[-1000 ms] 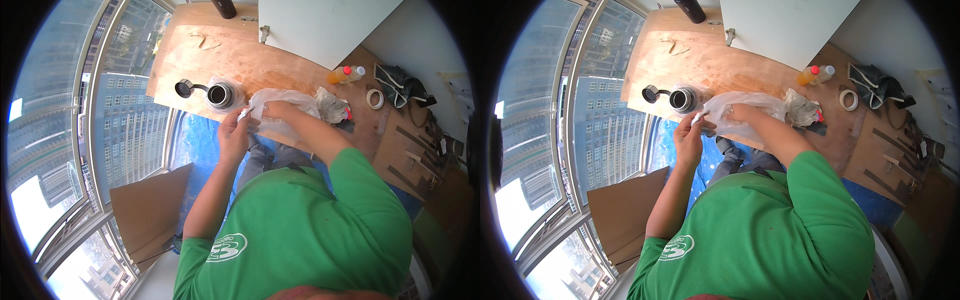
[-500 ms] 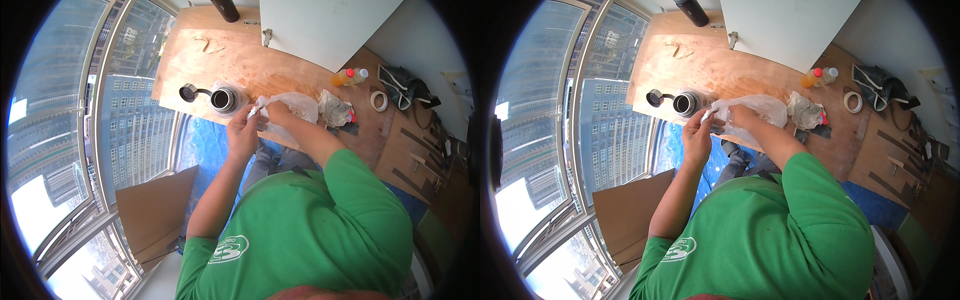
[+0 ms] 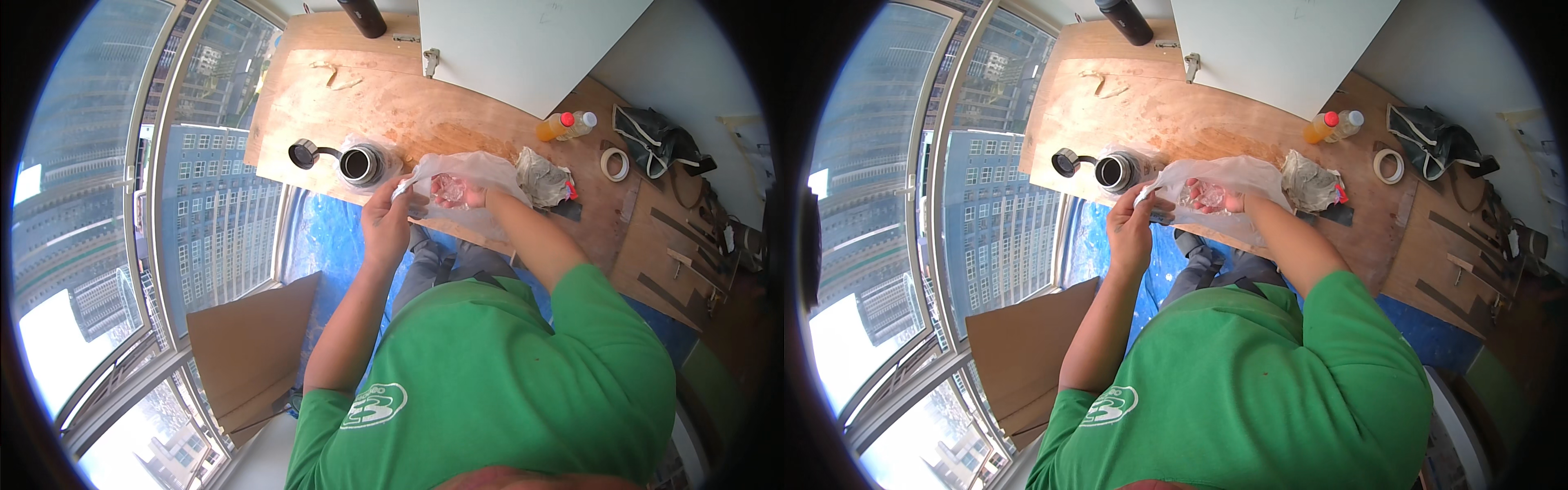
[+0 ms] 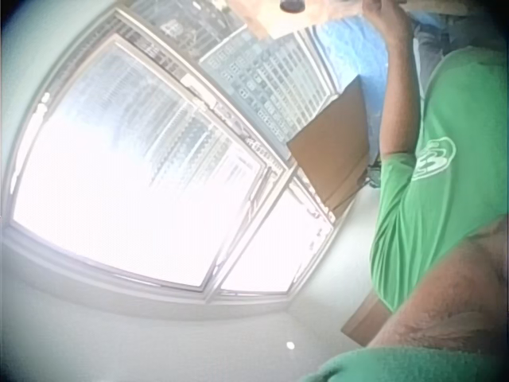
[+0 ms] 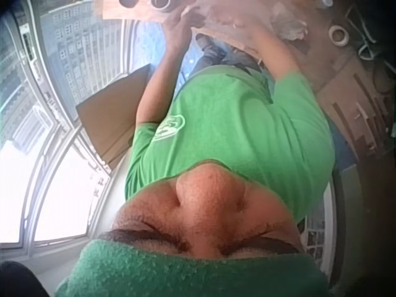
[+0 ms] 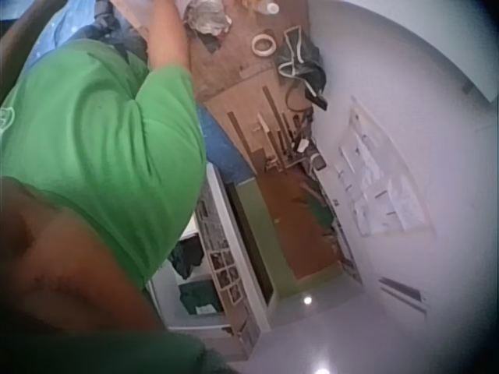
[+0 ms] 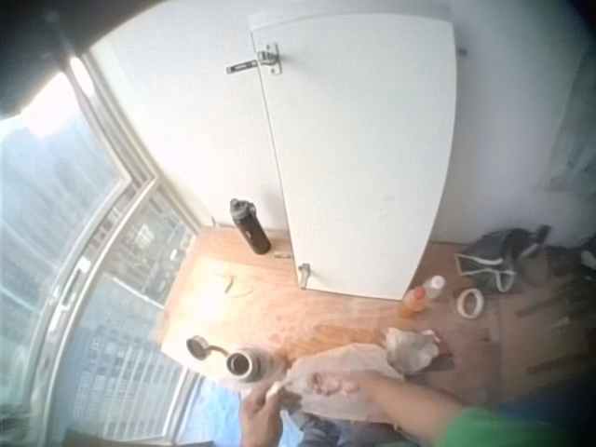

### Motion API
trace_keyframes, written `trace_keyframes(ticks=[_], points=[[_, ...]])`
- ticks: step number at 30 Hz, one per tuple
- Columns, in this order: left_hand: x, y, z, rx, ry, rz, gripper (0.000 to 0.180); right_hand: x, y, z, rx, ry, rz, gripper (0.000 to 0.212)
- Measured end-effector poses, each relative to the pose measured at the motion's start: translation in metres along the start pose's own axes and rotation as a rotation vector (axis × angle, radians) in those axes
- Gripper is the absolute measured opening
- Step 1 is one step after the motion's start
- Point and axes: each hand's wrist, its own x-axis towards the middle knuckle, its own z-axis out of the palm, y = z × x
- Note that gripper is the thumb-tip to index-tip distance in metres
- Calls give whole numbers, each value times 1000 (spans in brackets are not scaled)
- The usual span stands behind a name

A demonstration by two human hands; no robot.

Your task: The person repeatedly scoops ice cubes from a plastic bag and places them into a metal thermos. They walk to a bathroom sink to add water, then return to the table to continue adding ice until the thermos is full.

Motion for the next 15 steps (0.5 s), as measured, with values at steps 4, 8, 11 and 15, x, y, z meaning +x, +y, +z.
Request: trace_keyframes(ticks=[4,8,11,15], points=[[0,4,6,19,0,27,25,-1,12,0,215,-11,-13,32],[1,-4,1,8,-1,18,25,-3,23,0,261,-18,-112,32],[1,-4,1,22,17,5,25,-25,18,19,297,38,-140,30],[3,-7,-3,19,19,-34,26,-47,9,42,301,73,-129,28]])
